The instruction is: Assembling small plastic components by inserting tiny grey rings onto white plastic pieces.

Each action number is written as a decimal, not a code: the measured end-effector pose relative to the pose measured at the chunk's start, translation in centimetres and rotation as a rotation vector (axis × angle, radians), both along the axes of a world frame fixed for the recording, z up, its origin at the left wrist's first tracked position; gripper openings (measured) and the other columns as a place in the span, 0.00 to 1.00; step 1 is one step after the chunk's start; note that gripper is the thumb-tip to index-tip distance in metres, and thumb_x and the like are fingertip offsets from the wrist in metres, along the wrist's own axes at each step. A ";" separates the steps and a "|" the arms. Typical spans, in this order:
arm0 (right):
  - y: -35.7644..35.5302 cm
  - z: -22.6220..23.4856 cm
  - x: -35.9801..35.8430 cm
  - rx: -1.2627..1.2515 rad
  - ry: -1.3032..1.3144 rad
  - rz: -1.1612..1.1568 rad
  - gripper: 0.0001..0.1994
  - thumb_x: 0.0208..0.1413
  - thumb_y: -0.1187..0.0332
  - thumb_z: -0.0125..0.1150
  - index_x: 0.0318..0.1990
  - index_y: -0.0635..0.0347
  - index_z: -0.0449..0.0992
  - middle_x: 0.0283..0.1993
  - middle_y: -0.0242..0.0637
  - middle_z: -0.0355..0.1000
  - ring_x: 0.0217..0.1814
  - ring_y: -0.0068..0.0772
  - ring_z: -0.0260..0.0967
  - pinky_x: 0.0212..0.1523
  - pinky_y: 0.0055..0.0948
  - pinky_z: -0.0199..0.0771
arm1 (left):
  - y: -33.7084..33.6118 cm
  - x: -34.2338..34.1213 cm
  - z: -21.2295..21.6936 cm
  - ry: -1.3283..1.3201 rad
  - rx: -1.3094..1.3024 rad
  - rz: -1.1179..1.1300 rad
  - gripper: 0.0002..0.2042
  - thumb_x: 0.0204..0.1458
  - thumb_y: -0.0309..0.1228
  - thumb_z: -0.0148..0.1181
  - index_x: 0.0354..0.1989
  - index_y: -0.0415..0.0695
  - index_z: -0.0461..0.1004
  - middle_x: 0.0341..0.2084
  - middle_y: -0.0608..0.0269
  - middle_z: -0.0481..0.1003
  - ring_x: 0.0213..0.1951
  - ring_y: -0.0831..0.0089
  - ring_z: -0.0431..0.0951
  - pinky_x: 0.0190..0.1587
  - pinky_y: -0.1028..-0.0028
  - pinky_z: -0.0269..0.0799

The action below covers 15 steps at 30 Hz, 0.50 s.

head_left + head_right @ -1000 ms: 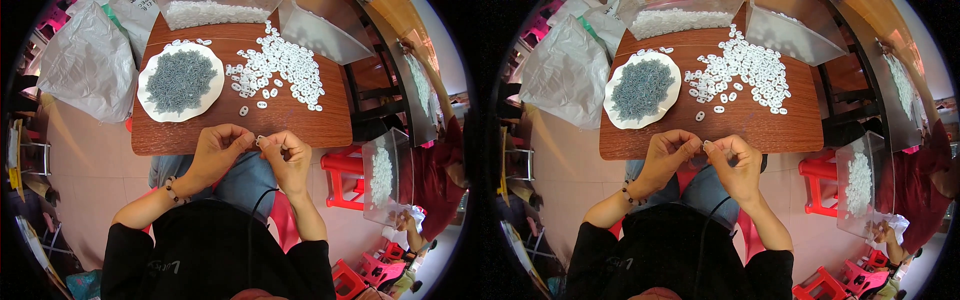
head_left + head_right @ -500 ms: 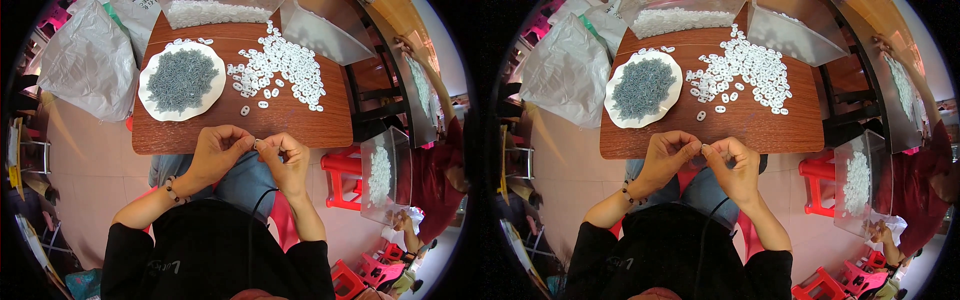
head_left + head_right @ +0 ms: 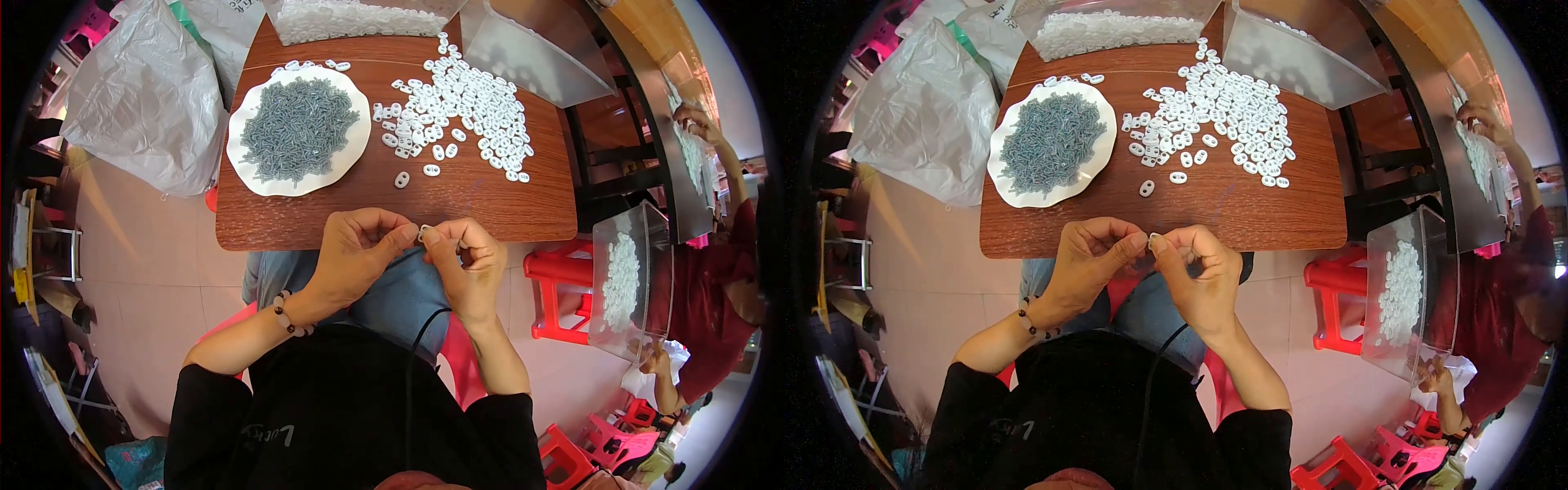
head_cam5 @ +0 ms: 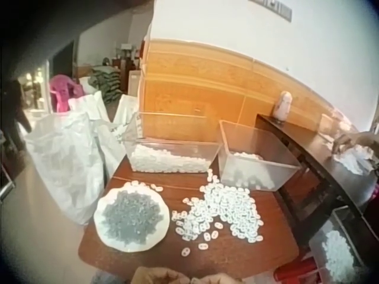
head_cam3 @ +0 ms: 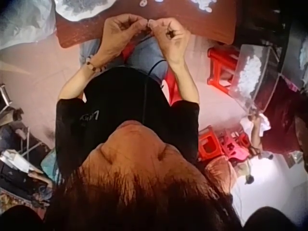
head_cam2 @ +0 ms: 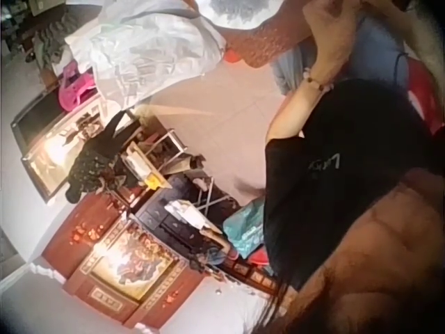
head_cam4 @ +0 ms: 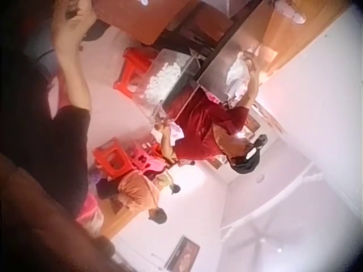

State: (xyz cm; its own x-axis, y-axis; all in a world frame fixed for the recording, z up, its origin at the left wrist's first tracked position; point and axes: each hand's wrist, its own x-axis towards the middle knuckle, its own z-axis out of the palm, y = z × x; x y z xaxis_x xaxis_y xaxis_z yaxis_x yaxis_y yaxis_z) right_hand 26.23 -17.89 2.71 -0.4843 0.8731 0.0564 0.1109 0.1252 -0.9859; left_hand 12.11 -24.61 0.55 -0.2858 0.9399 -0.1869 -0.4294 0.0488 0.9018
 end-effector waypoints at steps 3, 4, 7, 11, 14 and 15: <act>0.1 0.2 0.1 -0.004 -0.007 0.022 0.05 0.55 0.73 0.60 0.29 0.64 0.75 0.21 0.28 0.71 0.22 0.10 0.62 0.25 0.12 0.59 | 0.0 -0.1 -0.2 0.029 -0.001 -0.002 0.09 0.52 0.29 0.63 0.34 0.34 0.77 0.26 0.64 0.78 0.28 0.85 0.73 0.31 0.85 0.68; 0.1 0.2 0.1 -0.004 -0.007 0.023 0.05 0.55 0.73 0.60 0.29 0.64 0.75 0.21 0.28 0.71 0.22 0.10 0.62 0.25 0.12 0.59 | 0.0 -0.1 -0.3 0.042 0.004 -0.002 0.09 0.52 0.29 0.63 0.33 0.34 0.78 0.26 0.64 0.78 0.28 0.86 0.73 0.31 0.85 0.68; 0.1 0.3 0.2 0.002 -0.032 0.040 0.05 0.55 0.73 0.60 0.29 0.65 0.75 0.22 0.28 0.71 0.23 0.11 0.62 0.26 0.13 0.60 | -0.1 -0.2 0.0 0.100 -0.014 -0.010 0.08 0.52 0.28 0.63 0.33 0.34 0.78 0.26 0.65 0.78 0.28 0.86 0.73 0.31 0.84 0.68; 0.1 0.1 0.3 -0.008 -0.025 0.056 0.05 0.55 0.73 0.60 0.30 0.65 0.75 0.22 0.27 0.71 0.23 0.11 0.62 0.26 0.13 0.60 | -0.2 -0.4 -0.4 0.148 0.000 -0.045 0.09 0.53 0.30 0.62 0.35 0.35 0.77 0.29 0.62 0.78 0.28 0.83 0.75 0.31 0.82 0.73; 0.1 0.1 0.3 -0.017 -0.036 0.063 0.04 0.55 0.74 0.60 0.30 0.65 0.75 0.22 0.27 0.71 0.23 0.11 0.63 0.26 0.13 0.60 | -0.2 -0.4 -0.3 0.154 0.000 -0.043 0.09 0.53 0.30 0.62 0.36 0.35 0.77 0.29 0.63 0.78 0.29 0.83 0.75 0.31 0.82 0.73; 0.1 0.1 0.3 -0.029 -0.039 0.063 0.04 0.54 0.74 0.60 0.30 0.65 0.75 0.22 0.27 0.71 0.23 0.11 0.63 0.26 0.13 0.60 | -0.2 -0.4 -0.5 0.164 0.000 -0.043 0.09 0.53 0.29 0.61 0.35 0.34 0.77 0.29 0.62 0.78 0.29 0.83 0.75 0.31 0.82 0.73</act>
State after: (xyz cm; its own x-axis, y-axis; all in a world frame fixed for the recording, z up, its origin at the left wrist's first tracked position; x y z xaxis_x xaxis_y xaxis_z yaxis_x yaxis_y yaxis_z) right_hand 26.48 -17.78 2.81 -0.5398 0.8417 0.0112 0.1423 0.1044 -0.9843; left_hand 11.72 -24.85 0.07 -0.2723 0.9518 -0.1411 -0.2740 0.0639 0.9596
